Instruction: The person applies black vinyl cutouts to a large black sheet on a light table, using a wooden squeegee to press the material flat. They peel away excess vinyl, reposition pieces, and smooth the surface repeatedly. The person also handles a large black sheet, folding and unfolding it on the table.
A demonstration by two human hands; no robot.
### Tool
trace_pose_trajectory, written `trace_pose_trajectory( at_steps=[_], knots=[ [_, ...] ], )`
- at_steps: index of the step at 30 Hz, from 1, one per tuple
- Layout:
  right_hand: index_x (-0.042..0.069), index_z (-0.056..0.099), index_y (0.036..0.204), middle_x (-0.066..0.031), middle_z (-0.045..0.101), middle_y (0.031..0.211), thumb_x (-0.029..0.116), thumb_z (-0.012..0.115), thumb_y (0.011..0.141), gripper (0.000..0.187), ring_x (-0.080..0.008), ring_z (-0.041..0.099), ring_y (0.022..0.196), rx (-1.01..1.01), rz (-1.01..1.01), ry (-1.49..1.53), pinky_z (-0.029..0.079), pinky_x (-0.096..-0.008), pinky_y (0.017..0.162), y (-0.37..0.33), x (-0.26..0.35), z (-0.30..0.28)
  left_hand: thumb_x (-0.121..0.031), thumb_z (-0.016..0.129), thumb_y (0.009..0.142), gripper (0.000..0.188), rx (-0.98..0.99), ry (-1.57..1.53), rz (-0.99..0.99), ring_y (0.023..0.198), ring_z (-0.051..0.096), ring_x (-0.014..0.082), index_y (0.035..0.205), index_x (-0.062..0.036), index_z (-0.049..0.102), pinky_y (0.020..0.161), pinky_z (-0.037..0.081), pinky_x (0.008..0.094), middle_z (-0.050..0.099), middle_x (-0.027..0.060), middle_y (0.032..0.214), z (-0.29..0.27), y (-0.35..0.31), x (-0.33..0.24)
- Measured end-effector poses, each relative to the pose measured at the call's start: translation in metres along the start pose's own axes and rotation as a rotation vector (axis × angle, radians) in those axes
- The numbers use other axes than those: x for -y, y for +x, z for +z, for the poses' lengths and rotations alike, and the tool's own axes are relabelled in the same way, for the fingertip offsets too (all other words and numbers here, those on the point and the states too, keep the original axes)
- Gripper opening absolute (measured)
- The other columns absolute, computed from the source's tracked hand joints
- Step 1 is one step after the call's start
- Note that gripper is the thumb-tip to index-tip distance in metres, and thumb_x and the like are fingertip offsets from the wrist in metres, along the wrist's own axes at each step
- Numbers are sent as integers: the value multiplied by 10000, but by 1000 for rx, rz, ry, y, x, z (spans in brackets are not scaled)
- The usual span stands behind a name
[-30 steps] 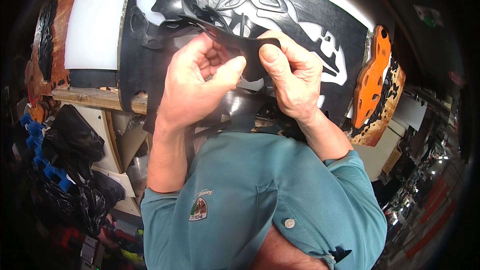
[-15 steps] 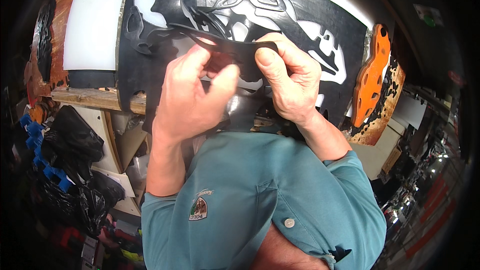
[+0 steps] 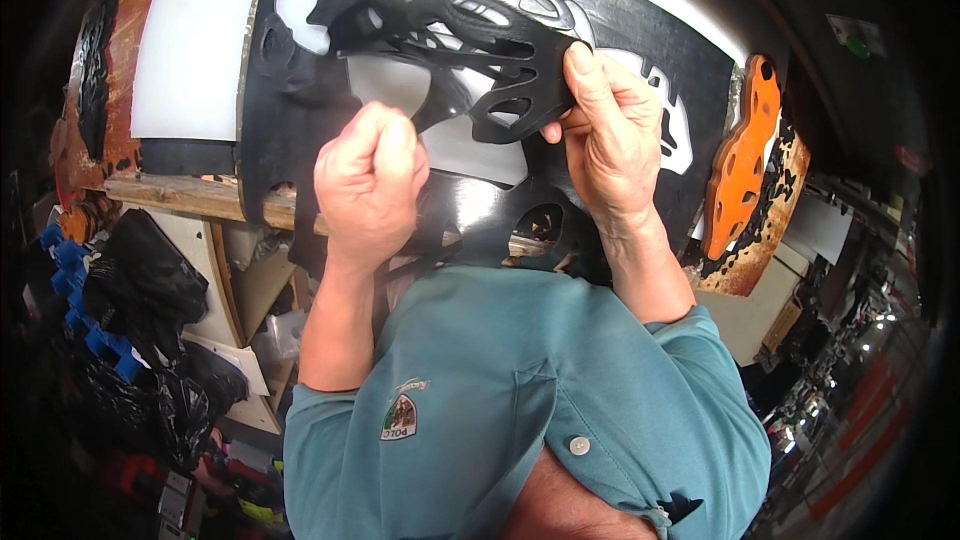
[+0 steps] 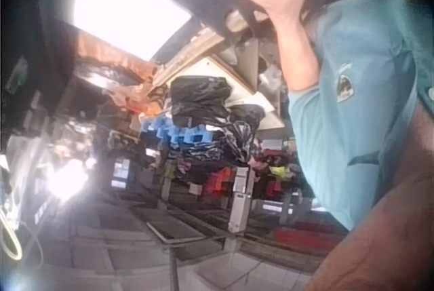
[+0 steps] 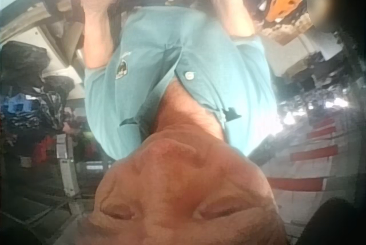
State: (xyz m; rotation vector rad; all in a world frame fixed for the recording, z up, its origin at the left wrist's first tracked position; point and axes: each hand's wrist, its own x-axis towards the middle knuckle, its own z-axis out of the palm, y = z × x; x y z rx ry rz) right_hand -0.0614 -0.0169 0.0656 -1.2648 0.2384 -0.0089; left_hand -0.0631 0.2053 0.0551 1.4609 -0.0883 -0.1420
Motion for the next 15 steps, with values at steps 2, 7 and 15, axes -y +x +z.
trace_pose_trajectory(
  at_steps=[2, 7, 15],
  knots=[
    [44, 727, 921, -6, 679, 776, 280, 641, 1083, 299, -101, 596, 580, -163, -39, -175, 482, -242, 563, 12, -1, -17, -179, 534, 1121, 270, -141, -12, -72, 499, 360, 46, 874, -69, 528, 457, 302, 225, 400, -52, 622, -6, -9, -1],
    [44, 695, 1102, -66, 745, 929, 272, 613, 1093, 242, -144, 679, 748, -548, -175, 286, 468, -267, 560, 64, 44, -100, -273, 463, 1144, 370, -725, -199, -25, 487, 362, 68, 801, -134, 439, 462, 288, 246, 334, -52, 612, -110, -16, -32],
    [14, 743, 1161, -89, 783, 1003, 284, 562, 1126, 326, -129, 686, 732, -134, -169, 297, 498, -259, 574, 19, 37, -59, -63, 690, 1038, 81, -435, 518, 59, 693, 528, 32, 973, -45, 646, 616, 426, 193, 614, -26, 823, -71, -19, -35]
  ],
)
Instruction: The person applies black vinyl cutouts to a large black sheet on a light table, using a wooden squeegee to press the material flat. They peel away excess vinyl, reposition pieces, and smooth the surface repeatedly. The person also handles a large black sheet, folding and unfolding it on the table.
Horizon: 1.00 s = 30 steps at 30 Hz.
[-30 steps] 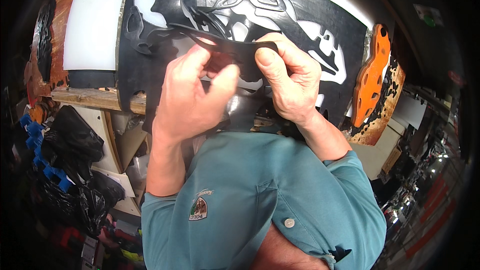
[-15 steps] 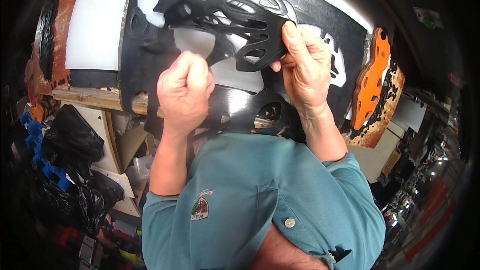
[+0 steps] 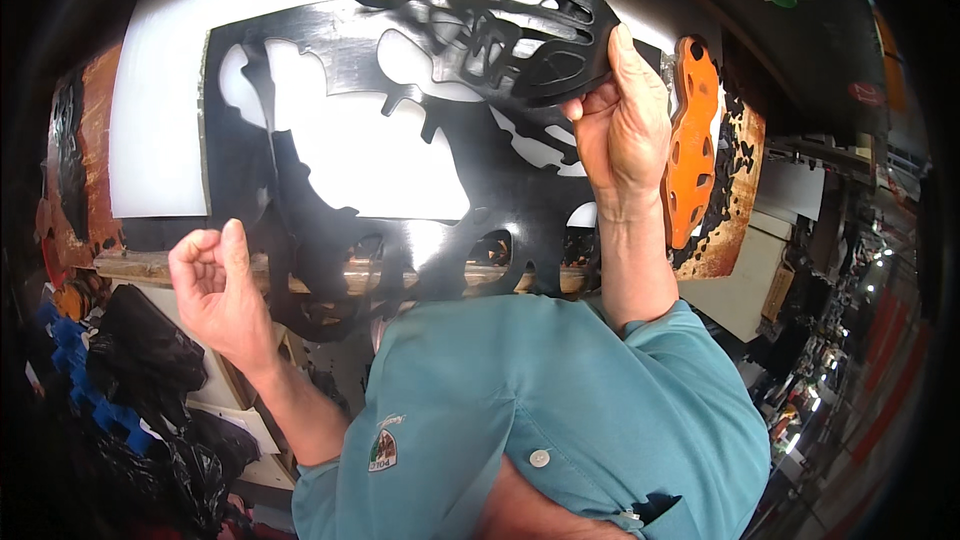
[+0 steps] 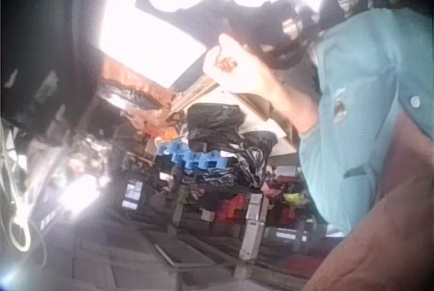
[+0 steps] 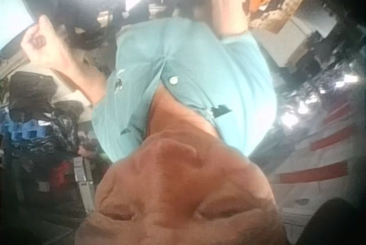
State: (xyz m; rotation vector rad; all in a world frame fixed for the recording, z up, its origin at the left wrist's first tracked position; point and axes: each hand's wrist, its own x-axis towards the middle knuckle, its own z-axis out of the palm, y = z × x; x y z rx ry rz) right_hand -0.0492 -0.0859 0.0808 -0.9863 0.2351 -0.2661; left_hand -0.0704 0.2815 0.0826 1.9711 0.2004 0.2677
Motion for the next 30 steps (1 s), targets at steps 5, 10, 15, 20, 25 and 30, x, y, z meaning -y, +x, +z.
trace_pose_trajectory(
  at_steps=[5, 10, 15, 20, 25, 30],
  knots=[
    [2, 743, 1147, -96, 783, 994, 284, 545, 1135, 344, -133, 692, 730, 105, -18, 12, 525, -266, 600, -18, 15, 40, -86, 603, 1073, 123, 430, -196, 109, 763, 577, 70, 1105, 14, 668, 702, 494, 217, 642, 23, 904, 65, -12, -59],
    [32, 735, 1002, 17, 669, 821, 261, 615, 1109, 280, -53, 581, 693, 17, -10, -159, 506, -228, 613, -42, 11, 53, -232, 872, 910, 368, 593, -345, 120, 722, 550, 69, 1020, 19, 627, 671, 514, 230, 597, 24, 799, 116, -21, -85],
    [-11, 750, 1049, 64, 625, 818, 195, 666, 1085, 225, -17, 476, 717, 65, -144, -269, 390, -197, 639, -55, 2, 55, -160, 815, 941, 277, 601, -263, 206, 757, 678, 140, 1045, 18, 631, 656, 552, 294, 682, 113, 867, 123, -22, -96],
    [-13, 756, 1088, 75, 613, 810, 203, 659, 1090, 237, -8, 473, 725, 100, -128, -214, 382, -195, 632, -58, -5, 53, -40, 617, 1049, 66, 660, -379, 247, 647, 607, 180, 1005, 9, 620, 596, 491, 294, 649, 81, 799, 122, -21, -68],
    [8, 736, 1021, -30, 711, 814, 263, 582, 1124, 315, -79, 626, 654, 59, -80, -140, 482, -224, 573, -45, 3, 45, 0, 650, 1014, 50, 722, -295, 312, 622, 617, 245, 972, 5, 622, 583, 499, 347, 634, 109, 765, 120, -38, -40],
    [-9, 716, 1037, -87, 752, 903, 260, 568, 1127, 319, -132, 707, 709, -3, -130, -93, 536, -255, 568, -30, 33, 29, 39, 728, 928, 338, 961, -55, 206, 800, 678, 189, 1262, 8, 683, 703, 553, 305, 720, 116, 1015, 100, -50, -42]
  ],
)
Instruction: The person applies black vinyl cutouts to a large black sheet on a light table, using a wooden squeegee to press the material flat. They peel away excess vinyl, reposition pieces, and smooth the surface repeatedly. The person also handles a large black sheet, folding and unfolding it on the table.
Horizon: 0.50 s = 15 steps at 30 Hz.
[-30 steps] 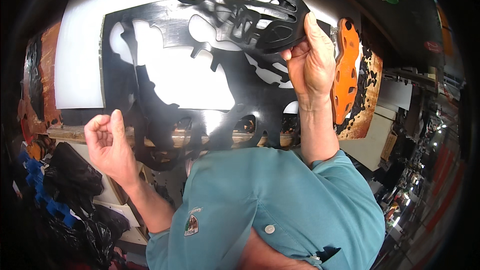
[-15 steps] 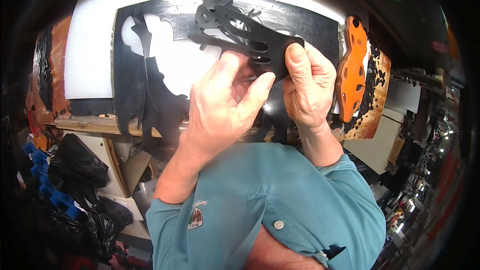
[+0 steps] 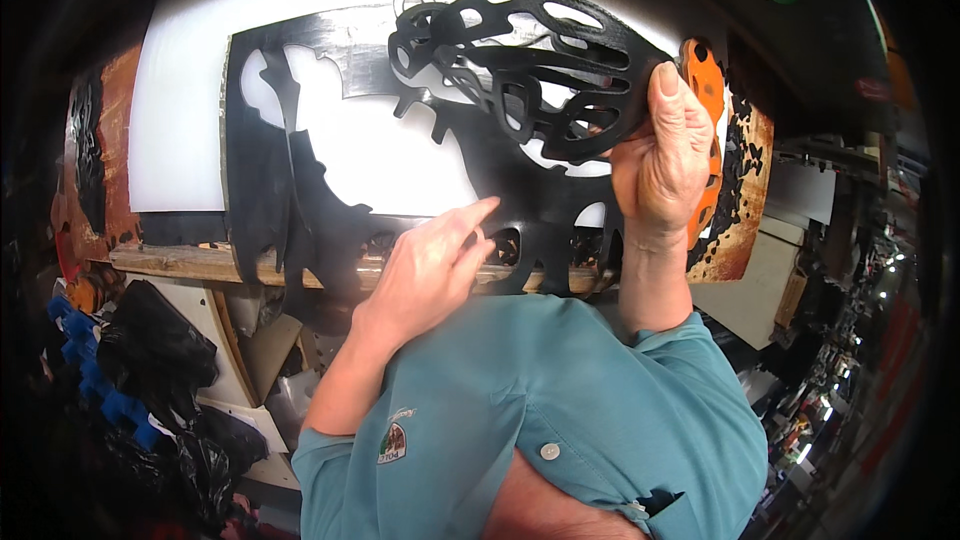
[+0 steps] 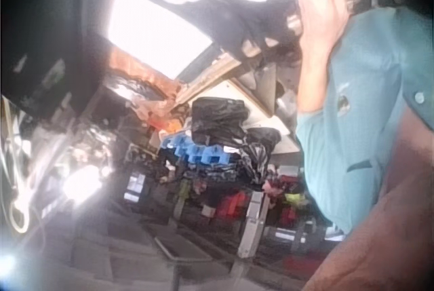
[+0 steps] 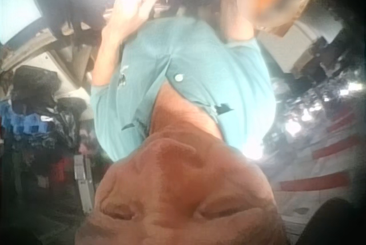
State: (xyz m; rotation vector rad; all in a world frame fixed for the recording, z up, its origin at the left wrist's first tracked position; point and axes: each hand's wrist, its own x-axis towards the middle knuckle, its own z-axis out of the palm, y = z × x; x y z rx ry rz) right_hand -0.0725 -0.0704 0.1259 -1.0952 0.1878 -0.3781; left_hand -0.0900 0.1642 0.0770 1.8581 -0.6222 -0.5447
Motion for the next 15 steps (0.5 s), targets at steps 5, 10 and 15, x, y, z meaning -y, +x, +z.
trace_pose_trajectory(
  at_steps=[5, 10, 15],
  knots=[
    [-37, 719, 1053, -2, 692, 865, 210, 638, 1098, 265, -53, 589, 695, -17, -201, -265, 469, -208, 614, 7, 20, -4, 47, 744, 908, 485, -248, 32, 130, 976, 683, 208, 1385, 0, 669, 825, 552, 295, 684, 173, 1323, -16, -5, -17],
    [-27, 709, 989, -26, 630, 853, 167, 686, 928, 205, -121, 606, 719, 307, -778, -928, 505, -261, 630, -2, 52, 16, -148, 654, 1041, 552, -239, -643, 31, 1187, 690, 287, 1519, 79, 498, 975, 560, 372, 581, 241, 1492, -26, -15, -53],
    [-2, 683, 915, -41, 524, 855, 143, 694, 773, 203, -188, 578, 743, 942, -752, -1013, 531, -305, 629, -45, 9, 53, -181, 526, 1105, 469, -175, -776, -368, 1200, 663, 195, 1486, 92, 537, 1005, 530, 330, 657, 150, 1407, -38, -40, -58]
  ],
)
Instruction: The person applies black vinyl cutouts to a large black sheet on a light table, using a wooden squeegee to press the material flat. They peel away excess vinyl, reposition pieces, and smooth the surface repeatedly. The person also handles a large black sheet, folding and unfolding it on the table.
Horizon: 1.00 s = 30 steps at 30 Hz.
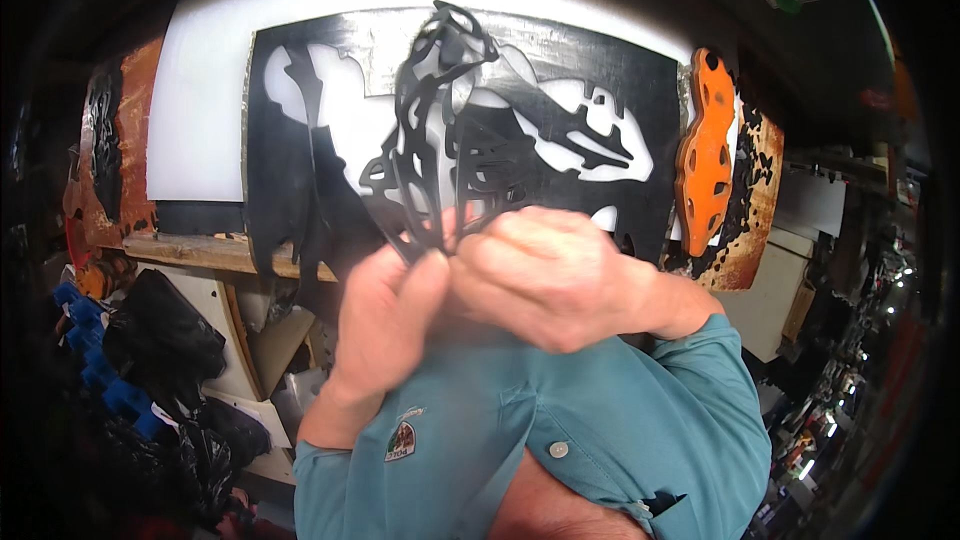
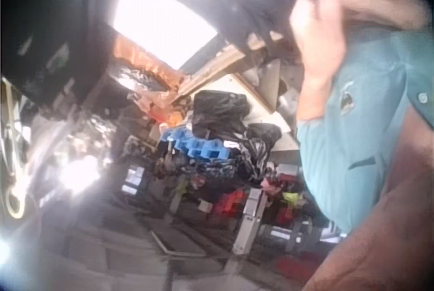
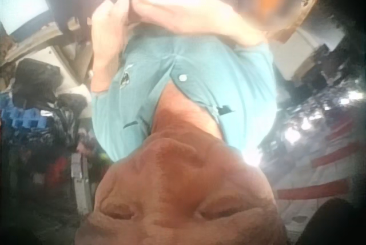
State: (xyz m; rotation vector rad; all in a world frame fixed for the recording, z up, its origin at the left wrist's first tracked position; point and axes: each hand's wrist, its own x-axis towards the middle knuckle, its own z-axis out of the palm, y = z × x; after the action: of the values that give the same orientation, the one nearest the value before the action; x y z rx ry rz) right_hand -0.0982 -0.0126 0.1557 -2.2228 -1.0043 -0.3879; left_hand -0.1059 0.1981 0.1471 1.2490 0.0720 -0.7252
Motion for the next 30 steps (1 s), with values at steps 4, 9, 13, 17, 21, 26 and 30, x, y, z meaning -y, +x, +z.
trace_pose_trajectory(
  at_steps=[4, 9, 13, 17, 21, 26, 30],
  knots=[
    [23, 698, 928, -54, 598, 886, 218, 794, 808, 248, -218, 624, 768, 37, -26, 264, 528, -336, 629, -20, -4, 26, -211, 490, 1126, 423, -155, 3, -199, 1082, 733, 221, 1394, 95, 605, 966, 580, 333, 737, 174, 1232, -23, -5, 19],
    [-9, 756, 956, -131, 730, 884, 26, 760, 881, 83, -252, 712, 754, -238, 428, 177, 573, -362, 658, -51, -64, 30, -275, 535, 1114, 443, -214, -112, -189, 893, 783, 311, 1390, 70, 556, 787, 652, 382, 759, 220, 1115, -48, -15, 12],
    [-22, 761, 1001, -112, 715, 877, 17, 710, 972, 70, -191, 677, 751, -370, 728, 139, 532, -302, 685, -74, -105, 54, -230, 561, 1100, 353, -272, -25, -81, 889, 783, 307, 1316, 49, 579, 752, 659, 388, 753, 233, 1081, -62, -18, -24],
    [-26, 750, 1012, -90, 697, 864, 29, 705, 989, 74, -158, 649, 761, -417, 753, 162, 507, -282, 699, -88, -117, 64, -134, 578, 1082, 272, -180, 168, 91, 1025, 735, 210, 1245, 74, 645, 956, 553, 347, 739, 103, 1088, -89, -25, -95],
    [-34, 730, 1006, -69, 672, 863, 24, 677, 1011, 79, -132, 623, 756, -401, 743, 199, 491, -272, 688, -93, -118, 61, -194, 596, 1075, 322, -151, 412, 297, 1013, 752, 254, 1261, 63, 649, 926, 600, 370, 738, 155, 1150, -138, -4, -177],
    [-40, 709, 1035, -48, 651, 925, 33, 624, 1054, 114, -116, 593, 811, -377, 792, 268, 478, -254, 740, -97, -118, 61, -263, 600, 1083, 402, -289, 711, 471, 1063, 763, 298, 1330, 51, 650, 923, 652, 357, 736, 202, 1209, -209, 13, -283],
    [-40, 710, 1022, -59, 646, 934, 17, 627, 1043, 103, -114, 595, 799, -386, 822, 213, 477, -250, 710, -98, -117, 61, -222, 569, 1103, 386, -348, 644, 532, 1151, 737, 326, 1354, 64, 635, 982, 639, 359, 721, 232, 1266, -278, -2, -337]
  ],
)
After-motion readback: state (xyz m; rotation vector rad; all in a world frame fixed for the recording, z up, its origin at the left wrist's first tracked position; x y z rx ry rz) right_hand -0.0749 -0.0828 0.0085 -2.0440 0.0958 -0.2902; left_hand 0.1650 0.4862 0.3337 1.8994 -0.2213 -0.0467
